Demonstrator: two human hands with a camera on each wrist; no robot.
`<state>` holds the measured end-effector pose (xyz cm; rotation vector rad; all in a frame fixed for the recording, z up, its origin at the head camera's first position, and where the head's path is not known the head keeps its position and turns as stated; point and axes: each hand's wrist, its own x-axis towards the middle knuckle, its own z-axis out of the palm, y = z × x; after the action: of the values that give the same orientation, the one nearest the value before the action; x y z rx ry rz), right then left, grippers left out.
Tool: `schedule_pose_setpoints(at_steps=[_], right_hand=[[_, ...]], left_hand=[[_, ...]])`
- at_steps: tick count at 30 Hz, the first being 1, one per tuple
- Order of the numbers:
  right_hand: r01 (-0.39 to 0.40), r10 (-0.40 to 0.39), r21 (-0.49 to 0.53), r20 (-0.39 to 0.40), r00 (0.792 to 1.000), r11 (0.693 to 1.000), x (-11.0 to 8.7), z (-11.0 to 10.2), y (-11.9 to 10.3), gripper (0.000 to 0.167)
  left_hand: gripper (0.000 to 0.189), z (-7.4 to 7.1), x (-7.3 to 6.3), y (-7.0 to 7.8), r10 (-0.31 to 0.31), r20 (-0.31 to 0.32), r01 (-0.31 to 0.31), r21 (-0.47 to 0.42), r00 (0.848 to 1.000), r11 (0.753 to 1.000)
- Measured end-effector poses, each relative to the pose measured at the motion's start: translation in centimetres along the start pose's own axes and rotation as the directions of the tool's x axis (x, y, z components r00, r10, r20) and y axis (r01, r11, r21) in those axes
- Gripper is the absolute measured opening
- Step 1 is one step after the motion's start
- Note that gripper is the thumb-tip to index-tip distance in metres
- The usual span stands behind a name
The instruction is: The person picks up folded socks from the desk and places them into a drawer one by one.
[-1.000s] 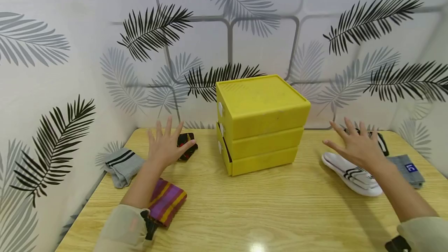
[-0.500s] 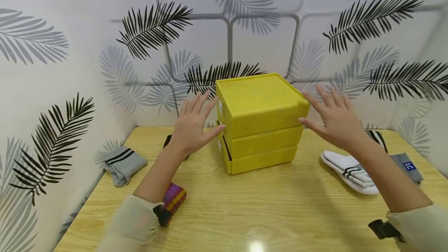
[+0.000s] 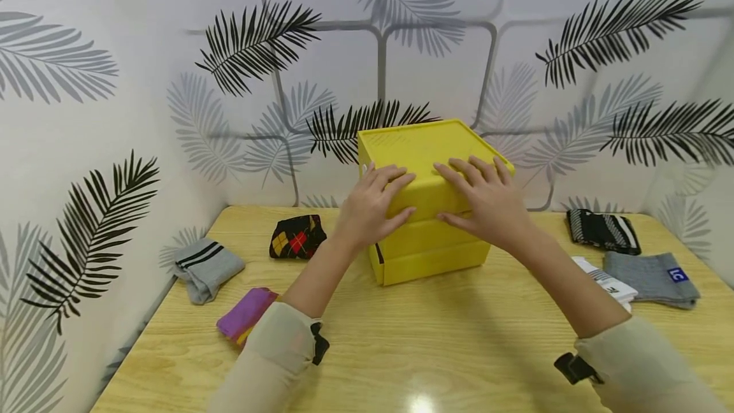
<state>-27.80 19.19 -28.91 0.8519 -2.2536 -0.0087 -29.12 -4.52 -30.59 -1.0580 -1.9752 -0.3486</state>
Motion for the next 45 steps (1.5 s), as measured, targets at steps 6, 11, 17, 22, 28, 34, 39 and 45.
schedule_pose_setpoints(at_steps=[6, 11, 17, 22, 28, 34, 39, 45], right_hand=[[0.036, -0.037, -0.019, -0.073, 0.997, 0.999, -0.3, 0.8, 0.5, 0.079], [0.067, -0.061, 0.088, -0.077, 0.995, 0.994, -1.0, 0.7, 1.6, 0.070], [0.078, -0.075, 0.272, -0.022, 0.997, 0.959, -2.1, -0.2, 3.7, 0.072], [0.072, -0.090, 0.334, 0.038, 0.995, 0.940, -2.5, -1.0, 5.1, 0.080], [0.036, -0.082, 0.321, 0.131, 0.988, 0.946, -2.4, -2.3, 4.8, 0.074], [0.024, -0.080, 0.300, 0.177, 0.981, 0.954, -1.7, -3.4, 1.5, 0.070], [0.009, -0.052, 0.248, 0.168, 0.984, 0.969, -0.7, -3.4, -2.1, 0.067], [-0.068, 0.037, 0.194, 0.159, 0.987, 0.979, -0.1, -3.4, -4.3, 0.057]], left_hand=[[0.043, 0.3, 0.1, 0.9, -0.055, -0.026, 0.055, 0.022, 0.998, 0.998], [0.040, 0.5, 0.4, 3.3, -0.127, -0.026, 0.129, 0.120, 0.992, 0.984], [0.038, 1.6, 1.4, 8.0, -0.225, -0.094, 0.244, 0.330, 0.970, 0.912], [0.036, 2.5, 2.6, 11.0, -0.281, -0.138, 0.312, 0.490, 0.950, 0.814], [0.036, 0.8, 2.7, 10.0, -0.267, -0.006, 0.255, 0.315, 0.964, 0.914], [0.053, -2.2, 2.2, 3.6, -0.294, 0.396, 0.321, -0.003, 0.870, 0.947], [0.073, -3.0, 1.7, -1.6, -0.222, 0.543, 0.282, -0.027, 0.810, 0.959], [0.068, -1.4, 0.7, -4.0, -0.208, 0.350, 0.245, -0.063, 0.913, 0.968]])
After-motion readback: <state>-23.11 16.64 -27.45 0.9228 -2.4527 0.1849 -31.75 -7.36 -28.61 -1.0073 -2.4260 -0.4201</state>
